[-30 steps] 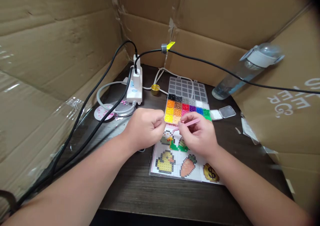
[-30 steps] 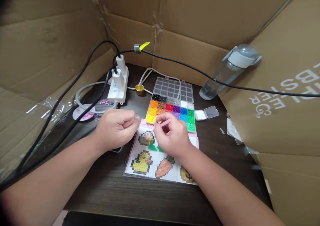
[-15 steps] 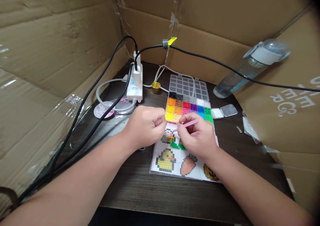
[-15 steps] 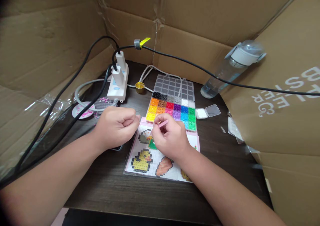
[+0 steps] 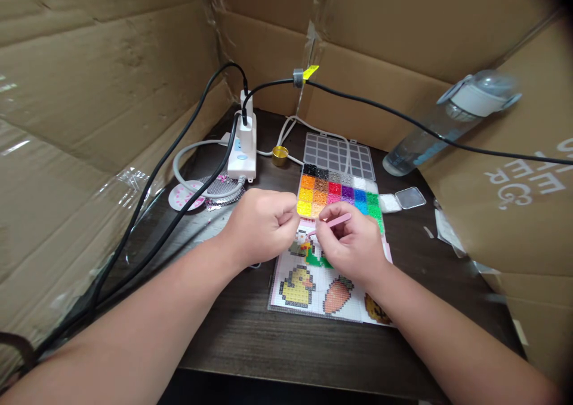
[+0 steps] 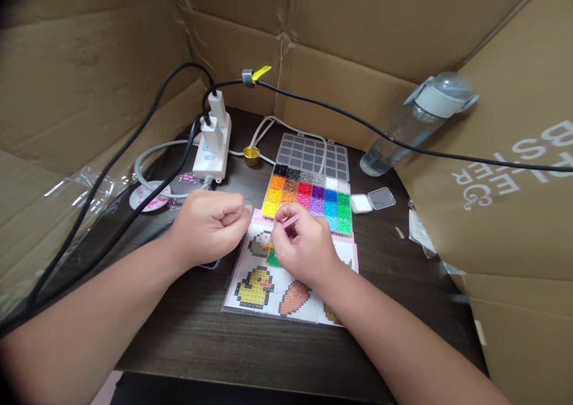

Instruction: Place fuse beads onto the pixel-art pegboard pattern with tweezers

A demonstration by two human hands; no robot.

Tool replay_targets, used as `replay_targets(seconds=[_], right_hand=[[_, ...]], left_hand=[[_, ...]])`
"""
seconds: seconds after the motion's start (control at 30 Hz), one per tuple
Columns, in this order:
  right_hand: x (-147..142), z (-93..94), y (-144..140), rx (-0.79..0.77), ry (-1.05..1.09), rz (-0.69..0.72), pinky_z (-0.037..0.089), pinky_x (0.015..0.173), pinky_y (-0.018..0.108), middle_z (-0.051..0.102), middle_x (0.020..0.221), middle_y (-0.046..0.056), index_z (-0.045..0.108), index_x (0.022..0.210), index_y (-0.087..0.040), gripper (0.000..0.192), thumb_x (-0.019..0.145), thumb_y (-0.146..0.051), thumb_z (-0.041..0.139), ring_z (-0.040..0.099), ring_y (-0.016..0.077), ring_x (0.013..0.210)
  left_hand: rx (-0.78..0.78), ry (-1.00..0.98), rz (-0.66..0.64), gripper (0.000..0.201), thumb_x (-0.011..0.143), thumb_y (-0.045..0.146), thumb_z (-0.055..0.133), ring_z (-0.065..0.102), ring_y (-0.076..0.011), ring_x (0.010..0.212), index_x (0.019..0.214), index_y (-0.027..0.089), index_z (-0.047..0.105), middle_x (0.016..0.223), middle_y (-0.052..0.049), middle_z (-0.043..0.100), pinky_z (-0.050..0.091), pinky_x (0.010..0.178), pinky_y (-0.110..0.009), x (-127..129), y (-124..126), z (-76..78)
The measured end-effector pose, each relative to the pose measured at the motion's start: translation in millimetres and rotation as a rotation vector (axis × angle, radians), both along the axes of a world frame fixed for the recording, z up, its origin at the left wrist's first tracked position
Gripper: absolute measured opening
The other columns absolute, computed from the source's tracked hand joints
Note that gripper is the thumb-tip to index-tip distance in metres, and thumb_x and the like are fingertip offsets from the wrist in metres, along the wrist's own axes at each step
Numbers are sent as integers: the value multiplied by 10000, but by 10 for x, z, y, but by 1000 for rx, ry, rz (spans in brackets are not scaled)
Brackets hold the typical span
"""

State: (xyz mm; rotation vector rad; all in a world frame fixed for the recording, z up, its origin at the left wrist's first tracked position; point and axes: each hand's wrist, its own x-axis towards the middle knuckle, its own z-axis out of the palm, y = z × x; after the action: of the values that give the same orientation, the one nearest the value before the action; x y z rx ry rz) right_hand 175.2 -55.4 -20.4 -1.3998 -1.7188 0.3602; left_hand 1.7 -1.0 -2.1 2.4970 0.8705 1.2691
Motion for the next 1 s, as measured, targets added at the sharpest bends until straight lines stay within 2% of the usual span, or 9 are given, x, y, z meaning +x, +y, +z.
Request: replay_targets(seconds=[0.37,0.63,0.8,0.93,1.0], right_hand=[[-3,12,-12,104,-84,79,353,389,205,537,544,-71,542,817,-219,129,783,-95,553,450,60,377],[5,29,-20,58,-28,14,366,386,226,543,536,-59,551,796,-224,87,783,-141,574,458,79,379],[17,122,197,39,245,-148,439,404,237,602,596,-21,555,805,-217,73,781,-196,621,543,106,428],[11,132,487,-56,511,-238,424,337,224,589,548,-41,519,872,-214,125,795,-240,613,504,98,338],[7,105,575,-105,565,-243,428,324,219,588,541,-49,517,932,-204,176,795,-256,615,504,99,325]], left_hand=[[-10,7,0,361,659,19,521,197,-37,449,527,166,219,494,78,182,171,449,-218,7,4,-1],[-17,6,-2,361,674,25,511,185,-42,453,519,168,218,491,76,184,166,447,-224,4,-4,5],[-15,-1,-9,355,667,12,518,200,-34,445,524,162,230,485,79,203,168,448,-216,3,-2,13],[-8,2,-10,344,663,9,503,202,-39,447,523,164,231,487,78,200,169,450,-221,2,-1,13],[-14,1,-11,340,661,11,497,205,-42,447,522,166,229,487,77,197,171,450,-224,4,0,6]])
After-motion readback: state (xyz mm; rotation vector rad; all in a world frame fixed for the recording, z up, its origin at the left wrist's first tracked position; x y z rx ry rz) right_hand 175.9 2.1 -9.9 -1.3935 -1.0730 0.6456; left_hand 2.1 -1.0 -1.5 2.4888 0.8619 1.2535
